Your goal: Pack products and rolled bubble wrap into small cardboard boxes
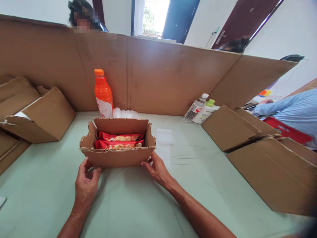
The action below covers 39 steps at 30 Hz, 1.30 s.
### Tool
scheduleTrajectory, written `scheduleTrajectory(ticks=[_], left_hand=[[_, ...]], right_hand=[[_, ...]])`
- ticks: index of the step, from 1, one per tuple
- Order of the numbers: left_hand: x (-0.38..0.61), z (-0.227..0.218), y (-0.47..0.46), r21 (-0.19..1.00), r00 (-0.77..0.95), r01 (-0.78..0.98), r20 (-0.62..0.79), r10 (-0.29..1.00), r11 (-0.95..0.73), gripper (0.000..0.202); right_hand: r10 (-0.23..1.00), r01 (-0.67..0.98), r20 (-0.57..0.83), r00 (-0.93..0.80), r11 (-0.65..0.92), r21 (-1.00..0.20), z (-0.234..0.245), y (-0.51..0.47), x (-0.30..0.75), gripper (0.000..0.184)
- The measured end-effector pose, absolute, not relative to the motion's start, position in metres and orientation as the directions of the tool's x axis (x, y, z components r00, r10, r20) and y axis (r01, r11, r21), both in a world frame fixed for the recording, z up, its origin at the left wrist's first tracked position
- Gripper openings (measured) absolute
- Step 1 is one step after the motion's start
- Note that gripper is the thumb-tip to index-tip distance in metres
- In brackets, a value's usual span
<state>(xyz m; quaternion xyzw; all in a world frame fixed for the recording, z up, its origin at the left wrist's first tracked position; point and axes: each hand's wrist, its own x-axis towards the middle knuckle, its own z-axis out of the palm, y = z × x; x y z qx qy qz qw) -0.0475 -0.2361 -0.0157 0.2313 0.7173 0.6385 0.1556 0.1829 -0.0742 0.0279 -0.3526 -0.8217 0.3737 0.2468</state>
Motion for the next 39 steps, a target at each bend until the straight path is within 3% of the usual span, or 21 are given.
scheduleTrajectory(ticks=[5, 8, 10, 14, 16, 20, 22, 25, 29, 33, 36, 39], left_hand=[[-0.039, -0.012, -0.233, 0.992, -0.758, -0.087, -0.009, 0.652, -0.087, 0.091], [-0.036, -0.011, -0.236, 0.991, -0.755, -0.12, -0.058, 0.653, -0.051, 0.091], [-0.036, -0.011, -0.238, 0.994, -0.758, -0.108, -0.066, 0.648, -0.025, 0.09], [-0.039, -0.011, -0.238, 0.997, -0.766, -0.076, -0.059, 0.641, 0.001, 0.088], [-0.04, -0.011, -0.237, 0.997, -0.771, -0.072, -0.058, 0.634, 0.004, 0.089], [-0.041, -0.009, -0.238, 0.996, -0.776, -0.085, -0.057, 0.628, -0.016, 0.089], [-0.041, -0.008, -0.238, 0.996, -0.773, -0.09, -0.063, 0.631, -0.011, 0.088], [-0.041, -0.008, -0.237, 0.997, -0.777, -0.08, -0.057, 0.627, -0.009, 0.087], [-0.04, -0.01, -0.234, 0.998, -0.794, -0.051, -0.027, 0.607, -0.021, 0.089], [-0.043, -0.01, -0.235, 0.999, -0.816, -0.012, 0.01, 0.578, -0.035, 0.087], [-0.044, -0.004, -0.245, 0.984, -0.866, 0.177, 0.139, 0.481, 0.035, 0.078], [-0.028, 0.01, -0.263, 0.873, -0.821, 0.468, 0.372, 0.434, 0.136, 0.059]], right_hand=[[0.756, 0.4, 0.145, -0.638, 0.486, -0.777, 0.029, -0.052, 0.197, 0.055], [0.749, 0.551, 0.206, -0.63, 0.617, -0.562, 0.034, -0.036, 0.219, 0.042], [0.758, 0.655, 0.168, -0.631, 0.636, -0.407, 0.037, -0.025, 0.231, 0.029], [0.765, 0.711, 0.068, -0.641, 0.624, -0.324, 0.051, 0.015, 0.231, 0.015], [0.783, 0.733, 0.098, -0.614, 0.612, -0.297, 0.064, 0.042, 0.225, 0.021], [0.797, 0.76, 0.278, -0.536, 0.599, -0.252, 0.081, 0.067, 0.23, 0.053], [0.747, 0.723, 0.309, -0.589, 0.658, -0.211, 0.074, 0.054, 0.24, 0.053], [0.671, 0.653, 0.204, -0.713, 0.741, -0.155, 0.047, 0.021, 0.248, 0.043], [0.71, 0.7, 0.111, -0.695, 0.704, -0.121, 0.022, 0.001, 0.234, 0.028], [0.726, 0.716, 0.11, -0.679, 0.687, -0.122, 0.035, -0.006, 0.231, 0.022], [0.679, 0.663, 0.099, -0.727, 0.732, -0.156, 0.051, -0.045, 0.251, 0.021], [0.605, 0.563, 0.096, -0.79, 0.779, -0.278, 0.062, -0.103, 0.277, 0.021]])
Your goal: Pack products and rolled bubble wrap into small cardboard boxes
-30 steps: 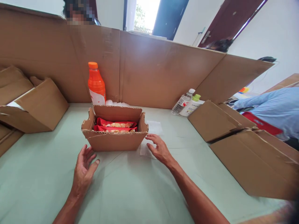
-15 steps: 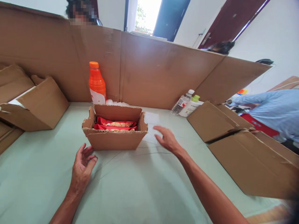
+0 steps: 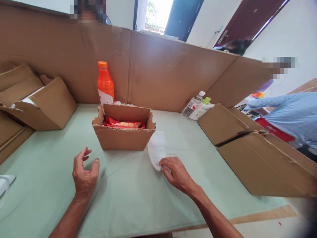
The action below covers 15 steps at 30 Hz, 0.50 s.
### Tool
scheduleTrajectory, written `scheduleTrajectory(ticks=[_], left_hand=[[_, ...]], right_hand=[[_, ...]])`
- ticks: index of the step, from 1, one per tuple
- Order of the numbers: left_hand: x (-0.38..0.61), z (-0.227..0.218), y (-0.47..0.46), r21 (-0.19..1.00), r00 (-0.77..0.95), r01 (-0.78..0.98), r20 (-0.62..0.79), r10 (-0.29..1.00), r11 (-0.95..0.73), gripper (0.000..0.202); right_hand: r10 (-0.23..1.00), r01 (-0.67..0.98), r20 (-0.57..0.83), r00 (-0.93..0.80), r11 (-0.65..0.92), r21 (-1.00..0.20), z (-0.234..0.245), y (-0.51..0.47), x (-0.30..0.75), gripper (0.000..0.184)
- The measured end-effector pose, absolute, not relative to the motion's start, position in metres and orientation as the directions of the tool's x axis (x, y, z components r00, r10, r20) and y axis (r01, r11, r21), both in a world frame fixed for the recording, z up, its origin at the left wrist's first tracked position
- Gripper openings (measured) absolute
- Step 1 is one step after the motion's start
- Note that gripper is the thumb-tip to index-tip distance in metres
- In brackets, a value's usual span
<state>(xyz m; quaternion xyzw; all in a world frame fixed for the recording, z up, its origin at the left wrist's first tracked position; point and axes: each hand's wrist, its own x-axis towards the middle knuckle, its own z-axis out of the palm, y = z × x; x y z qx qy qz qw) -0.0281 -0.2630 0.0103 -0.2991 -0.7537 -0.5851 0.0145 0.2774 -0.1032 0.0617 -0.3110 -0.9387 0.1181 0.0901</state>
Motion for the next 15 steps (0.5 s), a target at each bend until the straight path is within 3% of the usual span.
scheduleTrajectory(ticks=[2, 4, 6, 8, 11, 15], left_hand=[[-0.002, 0.021, -0.278, 0.774, -0.673, 0.629, 0.497, 0.548, 0.071, 0.047], [0.033, 0.028, -0.292, 0.689, -0.415, 0.717, 0.539, 0.733, -0.1, 0.05], [0.069, 0.028, -0.302, 0.632, -0.09, 0.722, 0.492, 0.866, -0.284, 0.067], [0.096, 0.021, -0.304, 0.61, 0.153, 0.694, 0.395, 0.906, -0.383, 0.081], [0.111, 0.006, -0.297, 0.618, 0.251, 0.692, 0.279, 0.927, -0.373, 0.077], [0.104, -0.004, -0.283, 0.665, 0.215, 0.644, 0.318, 0.924, -0.378, 0.042]], right_hand=[[0.568, 0.509, 0.075, -0.82, 0.782, -0.36, 0.066, -0.139, 0.288, 0.019], [0.549, 0.488, 0.031, -0.835, 0.765, -0.421, 0.068, -0.164, 0.294, 0.018], [0.537, 0.472, -0.003, -0.844, 0.74, -0.478, 0.067, -0.18, 0.297, 0.018], [0.527, 0.458, -0.023, -0.85, 0.715, -0.527, 0.065, -0.186, 0.299, 0.019], [0.496, 0.431, -0.05, -0.867, 0.696, -0.574, 0.058, -0.18, 0.3, 0.022], [0.457, 0.379, -0.016, -0.889, 0.715, -0.588, 0.05, -0.142, 0.291, 0.026]])
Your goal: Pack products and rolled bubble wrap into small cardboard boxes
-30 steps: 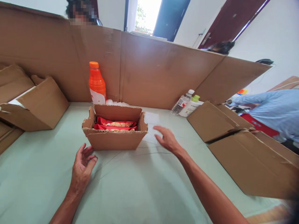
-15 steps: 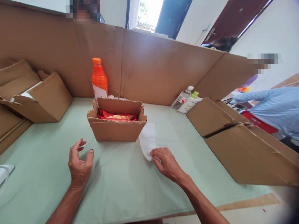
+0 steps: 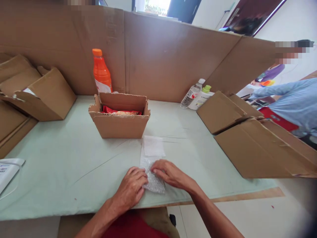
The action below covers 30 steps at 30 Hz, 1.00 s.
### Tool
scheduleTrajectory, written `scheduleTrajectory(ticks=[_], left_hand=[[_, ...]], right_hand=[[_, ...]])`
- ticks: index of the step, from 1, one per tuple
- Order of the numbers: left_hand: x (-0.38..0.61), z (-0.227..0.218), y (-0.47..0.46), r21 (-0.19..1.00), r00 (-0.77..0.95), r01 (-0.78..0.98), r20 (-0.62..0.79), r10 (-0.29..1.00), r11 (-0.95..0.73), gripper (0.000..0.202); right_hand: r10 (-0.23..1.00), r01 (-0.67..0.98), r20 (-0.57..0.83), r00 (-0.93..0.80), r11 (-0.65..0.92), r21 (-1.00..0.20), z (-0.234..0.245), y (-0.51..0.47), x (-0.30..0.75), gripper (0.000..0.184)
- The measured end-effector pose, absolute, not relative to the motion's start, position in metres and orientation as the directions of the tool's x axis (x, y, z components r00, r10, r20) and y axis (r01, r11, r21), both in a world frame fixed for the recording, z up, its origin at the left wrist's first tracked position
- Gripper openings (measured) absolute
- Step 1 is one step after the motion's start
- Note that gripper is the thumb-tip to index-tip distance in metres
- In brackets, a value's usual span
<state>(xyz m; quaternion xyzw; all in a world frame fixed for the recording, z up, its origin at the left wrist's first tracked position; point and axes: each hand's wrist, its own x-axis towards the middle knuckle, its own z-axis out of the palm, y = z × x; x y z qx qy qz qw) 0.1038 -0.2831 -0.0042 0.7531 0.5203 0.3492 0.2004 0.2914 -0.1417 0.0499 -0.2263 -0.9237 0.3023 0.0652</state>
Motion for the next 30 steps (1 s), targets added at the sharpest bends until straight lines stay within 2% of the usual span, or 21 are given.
scheduleTrajectory(ticks=[2, 4, 7, 10, 13, 16, 19, 22, 26, 30], left_hand=[[0.1, -0.003, -0.28, 0.702, 0.178, 0.597, 0.356, 0.917, -0.388, 0.032], [0.099, 0.0, -0.28, 0.748, 0.131, 0.552, 0.357, 0.925, -0.367, 0.028], [0.099, 0.004, -0.285, 0.805, 0.064, 0.501, 0.331, 0.942, -0.317, 0.023], [0.101, 0.008, -0.293, 0.827, 0.0, 0.497, 0.303, 0.953, -0.263, 0.019], [0.103, 0.015, -0.298, 0.831, -0.028, 0.512, 0.271, 0.962, -0.219, 0.017], [0.106, 0.021, -0.292, 0.856, -0.059, 0.503, 0.174, 0.983, -0.122, 0.017], [0.107, 0.019, -0.276, 0.825, -0.125, 0.565, 0.1, 0.987, -0.012, 0.029], [0.107, 0.01, -0.259, 0.759, -0.158, 0.651, 0.125, 0.979, 0.008, 0.04], [0.107, 0.004, -0.255, 0.74, -0.178, 0.673, 0.194, 0.965, -0.025, 0.05], [0.107, 0.01, -0.279, 0.684, -0.09, 0.7, 0.37, 0.925, -0.205, 0.051]], right_hand=[[0.573, 0.43, 0.13, -0.809, 0.729, -0.533, 0.049, -0.118, 0.286, 0.036], [0.693, 0.522, 0.327, -0.642, 0.708, -0.475, 0.05, -0.1, 0.284, 0.049], [0.716, 0.563, 0.493, -0.494, 0.696, -0.446, 0.054, -0.099, 0.292, 0.052], [0.646, 0.479, 0.471, -0.601, 0.763, -0.434, 0.051, -0.127, 0.31, 0.038], [0.624, 0.422, 0.409, -0.666, 0.767, -0.483, 0.041, -0.166, 0.327, 0.031], [0.699, 0.446, 0.429, -0.572, 0.704, -0.553, 0.033, -0.202, 0.34, 0.037], [0.753, 0.48, 0.496, -0.432, 0.658, -0.58, 0.031, -0.227, 0.344, 0.042], [0.708, 0.465, 0.503, -0.496, 0.706, -0.535, 0.029, -0.239, 0.338, 0.043], [0.625, 0.475, 0.383, -0.681, 0.774, -0.418, 0.016, -0.238, 0.322, 0.042], [0.633, 0.5, 0.377, -0.676, 0.77, -0.396, 0.007, -0.231, 0.314, 0.029]])
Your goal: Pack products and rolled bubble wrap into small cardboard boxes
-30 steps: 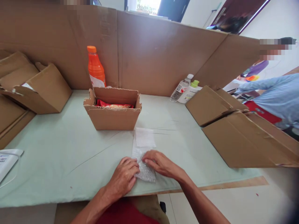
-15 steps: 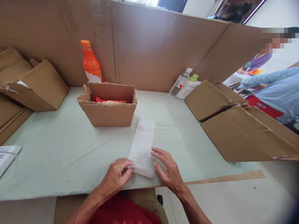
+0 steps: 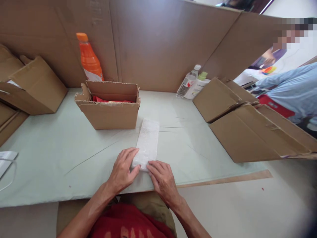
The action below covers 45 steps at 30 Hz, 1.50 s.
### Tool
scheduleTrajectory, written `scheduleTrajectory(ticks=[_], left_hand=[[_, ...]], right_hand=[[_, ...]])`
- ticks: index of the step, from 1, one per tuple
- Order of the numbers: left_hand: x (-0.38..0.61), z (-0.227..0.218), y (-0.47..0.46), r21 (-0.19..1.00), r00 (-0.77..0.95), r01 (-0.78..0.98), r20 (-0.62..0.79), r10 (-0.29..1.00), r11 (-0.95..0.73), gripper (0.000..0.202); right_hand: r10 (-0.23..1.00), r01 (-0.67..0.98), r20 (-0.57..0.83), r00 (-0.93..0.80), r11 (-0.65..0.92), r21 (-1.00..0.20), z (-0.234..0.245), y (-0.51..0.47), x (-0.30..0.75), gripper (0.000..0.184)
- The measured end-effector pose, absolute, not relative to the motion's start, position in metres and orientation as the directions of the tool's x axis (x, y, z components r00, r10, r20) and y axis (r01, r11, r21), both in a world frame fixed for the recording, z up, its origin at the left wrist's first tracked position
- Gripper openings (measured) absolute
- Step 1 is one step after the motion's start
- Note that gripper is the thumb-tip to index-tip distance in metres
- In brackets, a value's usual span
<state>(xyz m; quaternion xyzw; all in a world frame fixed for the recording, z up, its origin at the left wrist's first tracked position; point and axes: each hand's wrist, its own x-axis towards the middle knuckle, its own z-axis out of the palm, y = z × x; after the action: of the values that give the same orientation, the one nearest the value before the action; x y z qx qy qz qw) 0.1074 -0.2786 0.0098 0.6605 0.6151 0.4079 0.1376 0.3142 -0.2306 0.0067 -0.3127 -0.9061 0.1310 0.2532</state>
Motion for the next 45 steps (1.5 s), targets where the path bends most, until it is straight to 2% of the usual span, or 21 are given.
scheduleTrajectory(ticks=[3, 5, 7, 9, 11, 15, 17, 20, 23, 27, 30, 33, 36, 39, 42, 45], left_hand=[[0.109, 0.013, -0.299, 0.651, 0.032, 0.702, 0.377, 0.926, -0.29, 0.047], [0.111, 0.012, -0.306, 0.677, 0.024, 0.691, 0.33, 0.944, -0.254, 0.044], [0.112, 0.009, -0.305, 0.722, -0.041, 0.667, 0.279, 0.96, -0.181, 0.041], [0.113, 0.005, -0.299, 0.759, -0.117, 0.642, 0.236, 0.965, -0.108, 0.041], [0.114, 0.002, -0.291, 0.766, -0.159, 0.638, 0.224, 0.962, -0.072, 0.041], [0.113, 0.0, -0.283, 0.7, -0.182, 0.704, 0.346, 0.92, -0.124, 0.039], [0.111, 0.002, -0.288, 0.654, -0.12, 0.728, 0.415, 0.902, -0.205, 0.041], [0.11, 0.006, -0.305, 0.642, 0.013, 0.705, 0.413, 0.911, -0.301, 0.044], [0.111, 0.006, -0.315, 0.684, -0.021, 0.693, 0.338, 0.941, -0.23, 0.047], [0.111, 0.0, -0.303, 0.631, -0.119, 0.763, 0.348, 0.93, -0.139, 0.042], [0.11, -0.002, -0.292, 0.562, -0.149, 0.815, 0.435, 0.888, -0.139, 0.037], [0.109, 0.003, -0.298, 0.563, -0.112, 0.799, 0.487, 0.866, -0.213, 0.037], [0.108, 0.008, -0.315, 0.629, -0.055, 0.729, 0.445, 0.894, -0.268, 0.044], [0.108, 0.007, -0.317, 0.68, -0.1, 0.704, 0.381, 0.919, -0.205, 0.046], [0.107, 0.002, -0.297, 0.654, -0.165, 0.745, 0.374, 0.913, -0.134, 0.038], [0.107, 0.001, -0.277, 0.658, -0.234, 0.751, 0.349, 0.908, -0.06, 0.033]], right_hand=[[0.653, 0.459, 0.376, -0.657, 0.743, -0.488, 0.01, -0.23, 0.316, 0.026], [0.682, 0.423, 0.351, -0.641, 0.696, -0.58, 0.014, -0.231, 0.319, 0.023], [0.726, 0.428, 0.375, -0.576, 0.659, -0.619, 0.019, -0.234, 0.324, 0.02], [0.744, 0.475, 0.447, -0.496, 0.664, -0.578, 0.022, -0.238, 0.328, 0.023], [0.703, 0.509, 0.5, -0.506, 0.711, -0.485, 0.023, -0.239, 0.33, 0.027], [0.607, 0.495, 0.409, -0.681, 0.793, -0.354, 0.018, -0.236, 0.322, 0.027], [0.613, 0.494, 0.379, -0.693, 0.787, -0.37, 0.015, -0.233, 0.318, 0.024], [0.646, 0.454, 0.329, -0.689, 0.738, -0.499, 0.017, -0.232, 0.317, 0.021], [0.669, 0.44, 0.286, -0.686, 0.694, -0.57, 0.024, -0.237, 0.324, 0.022], [0.641, 0.498, 0.427, -0.637, 0.766, -0.407, 0.027, -0.242, 0.33, 0.025], [0.572, 0.475, 0.405, -0.713, 0.819, -0.322, 0.02, -0.239, 0.322, 0.026], [0.577, 0.469, 0.415, -0.703, 0.816, -0.338, 0.016, -0.234, 0.312, 0.022], [0.621, 0.424, 0.376, -0.688, 0.764, -0.485, 0.019, -0.232, 0.31, 0.019], [0.676, 0.437, 0.298, -0.674, 0.69, -0.577, 0.024, -0.233, 0.314, 0.02], [0.717, 0.538, 0.396, -0.574, 0.695, -0.477, 0.024, -0.237, 0.316, 0.025], [0.668, 0.557, 0.422, -0.613, 0.744, -0.369, 0.022, -0.24, 0.311, 0.032]])
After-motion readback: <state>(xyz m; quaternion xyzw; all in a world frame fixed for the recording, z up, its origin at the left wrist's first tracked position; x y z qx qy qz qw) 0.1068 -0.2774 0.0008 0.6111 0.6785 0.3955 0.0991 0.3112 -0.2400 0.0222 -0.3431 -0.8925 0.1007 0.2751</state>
